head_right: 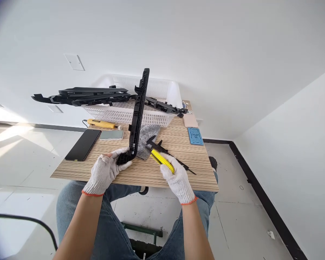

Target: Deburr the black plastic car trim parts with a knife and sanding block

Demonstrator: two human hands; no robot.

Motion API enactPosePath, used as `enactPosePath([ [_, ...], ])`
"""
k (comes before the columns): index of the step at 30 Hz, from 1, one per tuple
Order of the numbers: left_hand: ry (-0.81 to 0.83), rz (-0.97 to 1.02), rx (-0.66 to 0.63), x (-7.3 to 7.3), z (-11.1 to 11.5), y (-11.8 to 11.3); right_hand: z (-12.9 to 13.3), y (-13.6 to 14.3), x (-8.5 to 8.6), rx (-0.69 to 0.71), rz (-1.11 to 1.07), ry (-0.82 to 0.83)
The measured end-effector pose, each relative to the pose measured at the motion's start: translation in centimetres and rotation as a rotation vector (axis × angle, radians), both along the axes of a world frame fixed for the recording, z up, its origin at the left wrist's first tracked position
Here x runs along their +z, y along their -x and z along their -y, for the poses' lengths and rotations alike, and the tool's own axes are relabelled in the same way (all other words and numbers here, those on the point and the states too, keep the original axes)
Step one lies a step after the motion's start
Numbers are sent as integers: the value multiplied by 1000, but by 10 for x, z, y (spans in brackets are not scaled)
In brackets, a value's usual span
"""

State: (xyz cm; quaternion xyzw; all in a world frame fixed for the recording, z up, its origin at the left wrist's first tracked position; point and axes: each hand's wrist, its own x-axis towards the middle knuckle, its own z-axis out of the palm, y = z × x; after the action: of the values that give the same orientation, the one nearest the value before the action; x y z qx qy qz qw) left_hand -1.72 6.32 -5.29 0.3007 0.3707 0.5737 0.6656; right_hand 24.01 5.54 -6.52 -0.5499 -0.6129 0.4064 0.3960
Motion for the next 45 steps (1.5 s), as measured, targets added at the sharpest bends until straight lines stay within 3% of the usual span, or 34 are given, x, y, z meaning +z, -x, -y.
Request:
enactPosePath([
  [2, -17, 12, -34, 0, -1, 0, -1, 2, 7, 180, -91, 159],
  [3, -23, 8, -45, 0, -2, 1, -2, 4, 11, 189, -97, 201],
  [6, -40, 8, -59, 0, -3, 0, -7, 13, 16, 32, -79, 195],
  [9, -41, -2, -67, 1, -3, 0, -10, 16, 12, 51, -92, 218],
  [12, -44, -27, -63, 3, -2, -2, -12, 16, 11, -22, -168, 228],
  [16, -17, -54, 5, 3, -2, -4, -16, 21, 16, 127, -206, 272],
  [19, -10, -40, 42, 2, -4, -3, -19, 26, 19, 32, -235, 256],
  [23, 27, -42, 36, 2, -5, -2, -20, 28, 17, 103, -208, 244],
  [26, 16, -50, 69, 5, -4, -4, -21, 28, 16, 22, -273, 267],
  [29, 37, -65, 86, 9, -2, -6, -23, 28, 19, 76, -263, 325],
  [32, 24, -43, 107, 9, -1, -6, -24, 29, 21, 0, -322, 301],
  [35, 26, -18, 100, 8, -1, -6, -24, 30, 20, 23, -336, 335],
  [39, 30, -21, 113, 9, -2, -8, -22, 32, 17, -117, -418, 309],
  [42, 54, -28, 135, 11, -3, -9, -21, 32, 17, -15, -361, 316],
  [45, 55, -28, 158, 12, -3, -10, -21, 29, 18, -47, -404, 290],
])
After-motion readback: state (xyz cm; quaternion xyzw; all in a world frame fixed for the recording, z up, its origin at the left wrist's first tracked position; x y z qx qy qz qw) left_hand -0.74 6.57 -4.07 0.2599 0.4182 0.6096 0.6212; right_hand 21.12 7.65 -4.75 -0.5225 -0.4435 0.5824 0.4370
